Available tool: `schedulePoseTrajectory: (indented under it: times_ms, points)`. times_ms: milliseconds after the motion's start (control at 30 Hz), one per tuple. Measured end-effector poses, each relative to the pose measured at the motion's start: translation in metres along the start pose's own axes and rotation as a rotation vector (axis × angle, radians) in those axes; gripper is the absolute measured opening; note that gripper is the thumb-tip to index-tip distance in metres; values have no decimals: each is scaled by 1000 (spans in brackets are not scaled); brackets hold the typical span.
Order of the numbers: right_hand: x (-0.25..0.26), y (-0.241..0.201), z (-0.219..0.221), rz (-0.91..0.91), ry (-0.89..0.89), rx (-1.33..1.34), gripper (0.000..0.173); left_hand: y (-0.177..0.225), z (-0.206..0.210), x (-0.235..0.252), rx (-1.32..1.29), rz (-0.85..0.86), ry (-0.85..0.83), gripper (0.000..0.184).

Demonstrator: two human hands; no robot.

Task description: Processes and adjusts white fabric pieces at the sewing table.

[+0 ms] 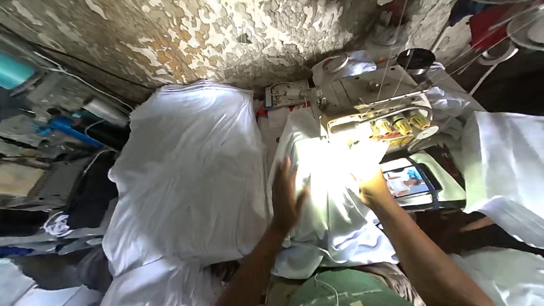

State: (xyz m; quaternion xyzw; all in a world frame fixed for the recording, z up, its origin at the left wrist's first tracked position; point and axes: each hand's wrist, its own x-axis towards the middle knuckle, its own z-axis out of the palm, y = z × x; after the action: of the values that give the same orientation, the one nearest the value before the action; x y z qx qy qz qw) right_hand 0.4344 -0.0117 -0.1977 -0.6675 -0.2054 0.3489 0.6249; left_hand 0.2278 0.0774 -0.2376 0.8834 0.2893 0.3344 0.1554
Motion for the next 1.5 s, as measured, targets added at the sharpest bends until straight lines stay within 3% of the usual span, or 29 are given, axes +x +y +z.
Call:
schedulePoseTrajectory:
  times_ms: [67,100,167,233,267,367,433,533,600,667,800,900,967,1033,1167,1233,1267,1400,1500]
  points:
    - [-7,-3,-12,140,-69,89,11,11,-2,-106,-3,51,25,40]
    - [-11,-1,-23,197,-161,99,12,14,-2,-151,-42,-28,0,36]
    - [-21,7,-47,298,-366,142,13,17,2,-211,-131,-396,21,57]
    - [-31,14,-64,373,-511,180,14,15,6,-217,-252,-756,-30,95]
    - [-35,18,-71,398,-572,189,13,16,8,-208,-301,-855,-118,106]
    - [-45,40,-81,414,-782,247,14,22,24,-166,-260,-896,-384,97]
    - [-51,51,-84,399,-893,205,12,24,29,-146,-197,-880,-527,79]
    - [-59,41,-94,332,-898,15,7,32,10,-136,-166,-879,-674,55]
    - [-62,22,-104,231,-831,2,9,32,-37,-132,-218,-820,-736,51]
    - [-69,1,-105,131,-758,136,19,31,-117,-118,-171,-654,-650,47]
    - [-78,-25,-67,-72,-761,546,21,-2,-288,-70,405,-286,-208,38]
    - [-95,-30,-25,-56,-789,637,23,8,-334,-33,710,-184,126,41]
    - [-110,-19,-5,26,-738,483,20,25,-319,-24,628,-160,142,46]
    - [-121,9,7,122,-719,251,17,63,-266,-28,430,-167,19,44]
    - [-123,95,12,303,-737,-51,29,70,-137,-94,70,-229,-449,32]
    - [-127,124,9,367,-780,-104,27,57,-80,-130,-134,-404,-726,47]
    - [-130,129,9,394,-781,-119,25,51,-56,-146,-237,-498,-774,55]
    - [-138,128,12,449,-684,-201,32,58,-8,-187,-357,-737,-714,76]
    - [-141,118,13,611,-538,-102,35,68,-8,-194,-380,-739,-642,93]
